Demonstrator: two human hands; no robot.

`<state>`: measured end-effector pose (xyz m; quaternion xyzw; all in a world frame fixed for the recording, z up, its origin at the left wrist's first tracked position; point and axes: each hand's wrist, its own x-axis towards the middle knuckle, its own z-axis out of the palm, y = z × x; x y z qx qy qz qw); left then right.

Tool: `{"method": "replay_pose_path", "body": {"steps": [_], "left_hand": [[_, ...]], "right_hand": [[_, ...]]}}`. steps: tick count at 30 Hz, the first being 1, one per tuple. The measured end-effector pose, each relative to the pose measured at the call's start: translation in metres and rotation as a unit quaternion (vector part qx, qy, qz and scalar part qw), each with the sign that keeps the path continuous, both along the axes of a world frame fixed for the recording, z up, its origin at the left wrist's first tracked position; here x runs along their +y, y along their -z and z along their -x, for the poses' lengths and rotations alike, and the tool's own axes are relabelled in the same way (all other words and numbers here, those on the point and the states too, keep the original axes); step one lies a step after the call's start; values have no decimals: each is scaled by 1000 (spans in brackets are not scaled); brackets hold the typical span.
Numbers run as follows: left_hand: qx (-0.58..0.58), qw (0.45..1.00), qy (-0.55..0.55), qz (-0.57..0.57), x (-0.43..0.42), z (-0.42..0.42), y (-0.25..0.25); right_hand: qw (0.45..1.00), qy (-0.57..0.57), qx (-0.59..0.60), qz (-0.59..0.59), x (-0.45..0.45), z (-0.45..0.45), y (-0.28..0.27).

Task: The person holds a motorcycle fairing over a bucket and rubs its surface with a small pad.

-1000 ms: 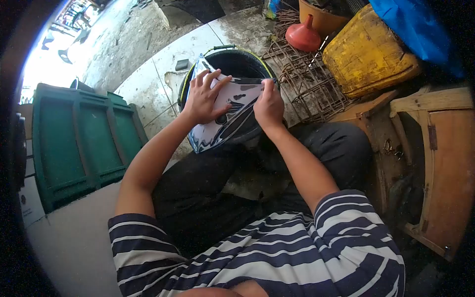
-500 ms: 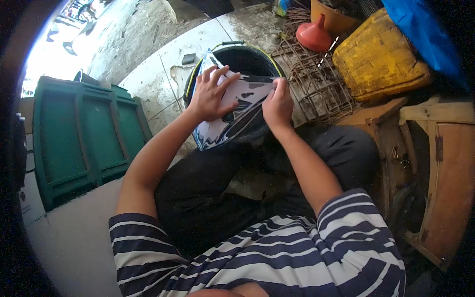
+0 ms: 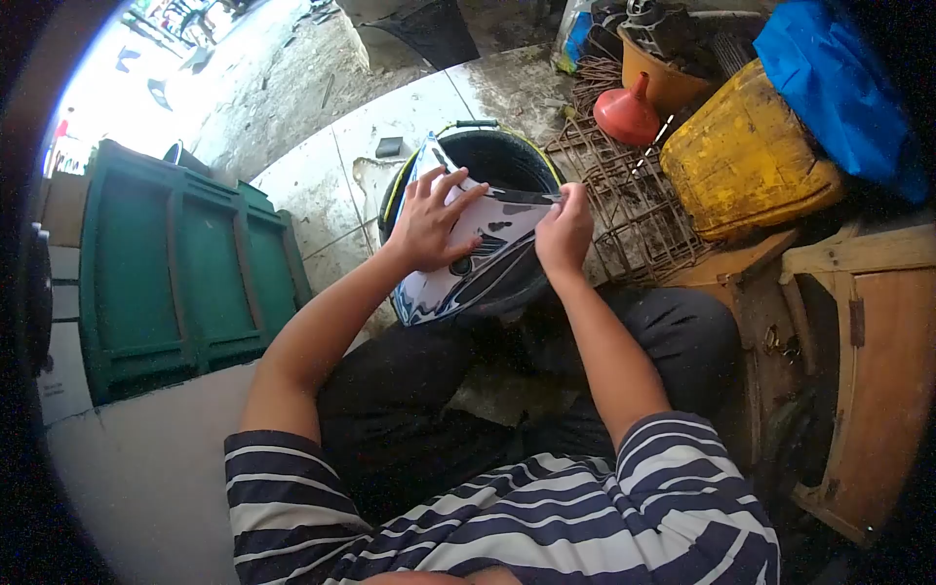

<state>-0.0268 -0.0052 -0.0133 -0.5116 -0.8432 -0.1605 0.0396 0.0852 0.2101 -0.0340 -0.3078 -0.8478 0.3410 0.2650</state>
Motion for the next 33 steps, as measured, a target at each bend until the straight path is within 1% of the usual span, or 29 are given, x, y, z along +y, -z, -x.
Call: {"method": "replay_pose_path", "body": {"steps": [1, 3, 6, 9, 10, 13, 15, 17, 18, 19, 21, 23, 24, 27, 28, 32, 33], "left_hand": [[3, 1000, 0, 0, 0, 3, 0], [0, 1000, 4, -8, 1, 3, 2], [4, 1000, 1, -25, 1, 4, 1], [3, 1000, 1, -18, 1, 4, 2], [2, 1000, 3, -16, 1, 3, 3], [5, 1000, 1, -10, 0, 5, 0], [6, 1000, -2, -6, 1, 3, -1], [4, 1000, 0, -14, 1, 3, -1], [5, 1000, -1, -12, 1, 3, 0], [6, 1000, -2, -11, 1, 2, 0], [5, 1000, -1, -4, 0, 3, 0], [3, 1000, -4, 3, 1, 2, -3], [-2, 1000, -4, 0, 0, 2, -3], [-1, 1000, -1, -2, 0, 2, -2], [0, 1000, -4, 4, 0, 2, -2], [0, 1000, -1, -6, 2, 5, -3], [-2, 1000, -3, -3, 2, 5, -3]], "right_hand": [[1000, -5, 23, -18, 4, 2, 4], [998, -34, 16, -53, -3, -6, 10], [997, -74, 9, -4, -15, -15, 3], [999, 17, 19, -36, 8, 7, 3], [999, 29, 2, -16, 13, 9, 6], [998, -49, 18, -31, -11, -12, 9], [995, -92, -12, -22, -20, -18, 7], [999, -46, -14, 1, -7, -7, -2], [999, -31, 5, -15, 3, 0, -7], [999, -4, -28, 26, 6, 1, -12], [999, -32, 16, -30, -3, -5, -3], [994, -94, -3, -58, -13, -17, 14], [993, -82, 15, -82, -12, -17, 16], [1000, 1, -14, -11, 7, 3, -4], [1000, 14, -21, -15, 11, 6, 0], [995, -94, -16, -39, -15, -19, 18], [995, -96, -20, -37, -15, -21, 19]]}}
